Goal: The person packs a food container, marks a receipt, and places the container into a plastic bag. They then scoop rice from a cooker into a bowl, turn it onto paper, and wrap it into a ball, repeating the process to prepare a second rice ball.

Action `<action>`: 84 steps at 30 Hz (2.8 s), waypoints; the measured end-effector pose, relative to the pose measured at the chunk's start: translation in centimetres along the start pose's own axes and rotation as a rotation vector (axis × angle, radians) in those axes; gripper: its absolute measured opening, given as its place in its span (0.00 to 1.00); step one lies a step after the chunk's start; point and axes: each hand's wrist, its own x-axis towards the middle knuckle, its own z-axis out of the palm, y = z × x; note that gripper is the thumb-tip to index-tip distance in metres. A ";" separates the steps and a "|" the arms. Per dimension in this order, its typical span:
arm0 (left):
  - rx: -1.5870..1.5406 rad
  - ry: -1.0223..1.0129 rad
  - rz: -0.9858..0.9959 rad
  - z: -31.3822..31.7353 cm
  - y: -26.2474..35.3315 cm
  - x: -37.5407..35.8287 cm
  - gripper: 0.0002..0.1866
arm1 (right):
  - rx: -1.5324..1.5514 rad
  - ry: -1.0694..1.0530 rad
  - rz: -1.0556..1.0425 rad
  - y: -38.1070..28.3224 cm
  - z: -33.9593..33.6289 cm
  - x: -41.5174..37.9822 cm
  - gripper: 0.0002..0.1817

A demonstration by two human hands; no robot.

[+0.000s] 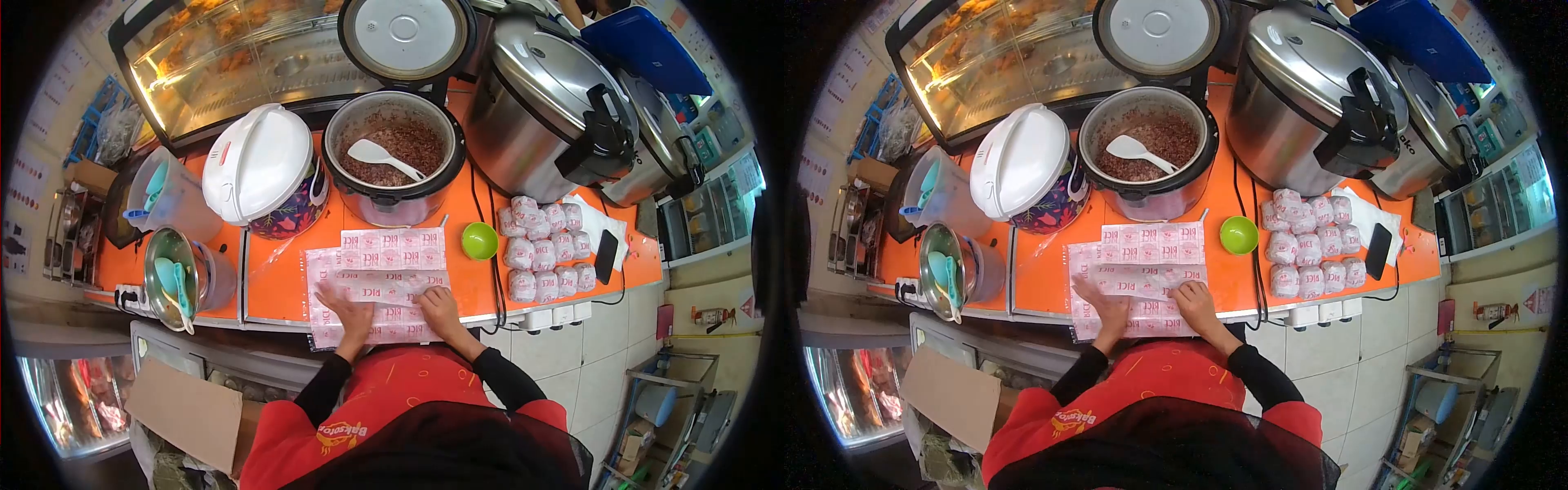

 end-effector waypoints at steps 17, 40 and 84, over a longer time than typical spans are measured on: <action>-0.107 -0.830 0.469 -2.4 -5.7 1.3 0.19 | 0.072 -0.091 0.062 2.3 0.3 -2.4 0.17; 0.242 -1.001 0.231 -0.7 -0.7 -1.8 0.42 | 0.116 -0.165 0.258 -1.4 1.4 -0.5 0.41; -1.357 -1.130 -1.609 8.9 9.6 6.9 0.30 | -0.049 0.416 0.081 4.2 -15.8 21.6 0.10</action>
